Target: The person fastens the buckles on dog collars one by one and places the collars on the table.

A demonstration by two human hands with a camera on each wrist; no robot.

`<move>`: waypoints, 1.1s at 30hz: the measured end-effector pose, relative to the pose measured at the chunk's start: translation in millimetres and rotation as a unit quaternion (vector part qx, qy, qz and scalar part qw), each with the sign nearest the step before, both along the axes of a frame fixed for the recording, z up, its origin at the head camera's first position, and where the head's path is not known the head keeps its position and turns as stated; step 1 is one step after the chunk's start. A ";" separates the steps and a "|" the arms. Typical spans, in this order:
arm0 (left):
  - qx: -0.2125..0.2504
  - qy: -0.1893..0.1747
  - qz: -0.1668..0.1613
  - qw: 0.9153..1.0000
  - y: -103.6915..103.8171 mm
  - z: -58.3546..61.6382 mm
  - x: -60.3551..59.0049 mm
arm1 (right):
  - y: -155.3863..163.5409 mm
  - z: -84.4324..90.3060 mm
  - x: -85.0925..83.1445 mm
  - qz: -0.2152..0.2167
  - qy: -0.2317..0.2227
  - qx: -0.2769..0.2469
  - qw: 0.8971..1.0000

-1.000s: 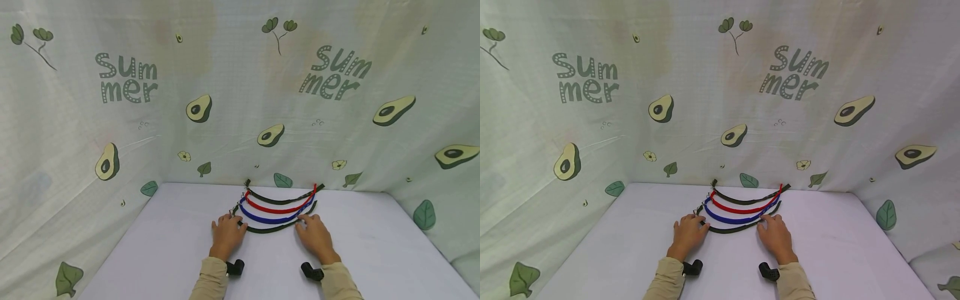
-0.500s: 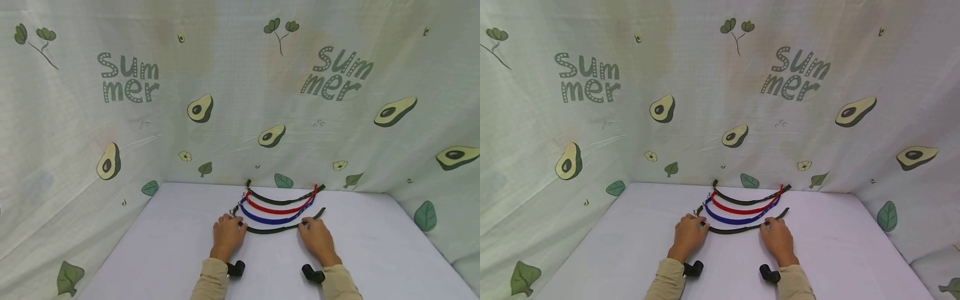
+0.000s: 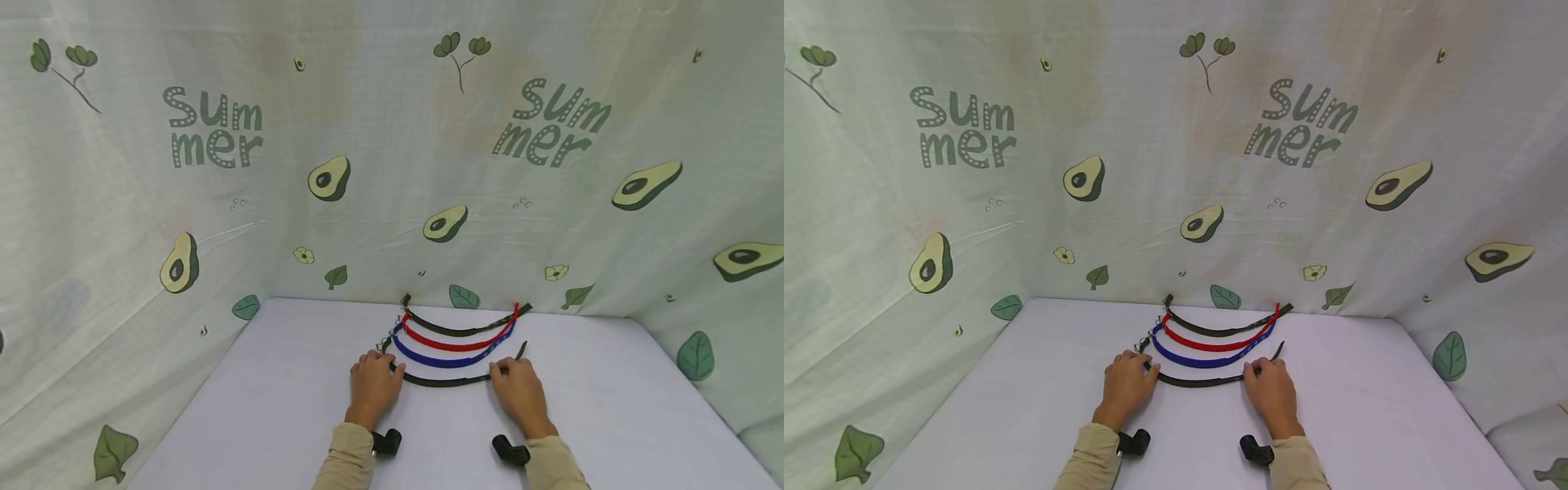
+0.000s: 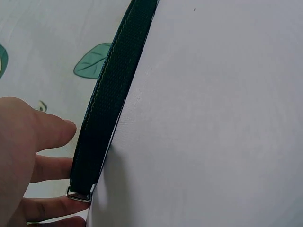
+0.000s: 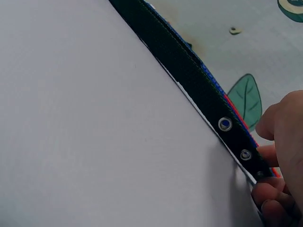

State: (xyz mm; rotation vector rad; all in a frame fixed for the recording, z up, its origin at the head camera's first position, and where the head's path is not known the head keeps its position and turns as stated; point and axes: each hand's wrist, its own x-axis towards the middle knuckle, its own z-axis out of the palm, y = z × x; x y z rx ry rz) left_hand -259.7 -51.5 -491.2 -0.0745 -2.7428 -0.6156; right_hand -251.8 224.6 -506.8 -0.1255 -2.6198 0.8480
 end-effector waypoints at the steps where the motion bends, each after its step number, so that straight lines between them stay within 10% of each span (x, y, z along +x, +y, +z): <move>1: -0.001 0.004 0.001 1.000 0.0 -0.1 -0.4 | -0.4 -0.4 0.1 -0.003 0.000 -0.004 1.000; 17: -0.020 0.034 0.001 0.999 -0.5 -3.8 -4.5 | -11.6 -6.4 -1.4 -0.038 0.139 -0.086 0.986; 33: 0.022 0.105 -0.006 0.994 -3.9 -8.2 -11.0 | -19.2 -0.1 0.5 -0.034 0.044 -0.280 0.958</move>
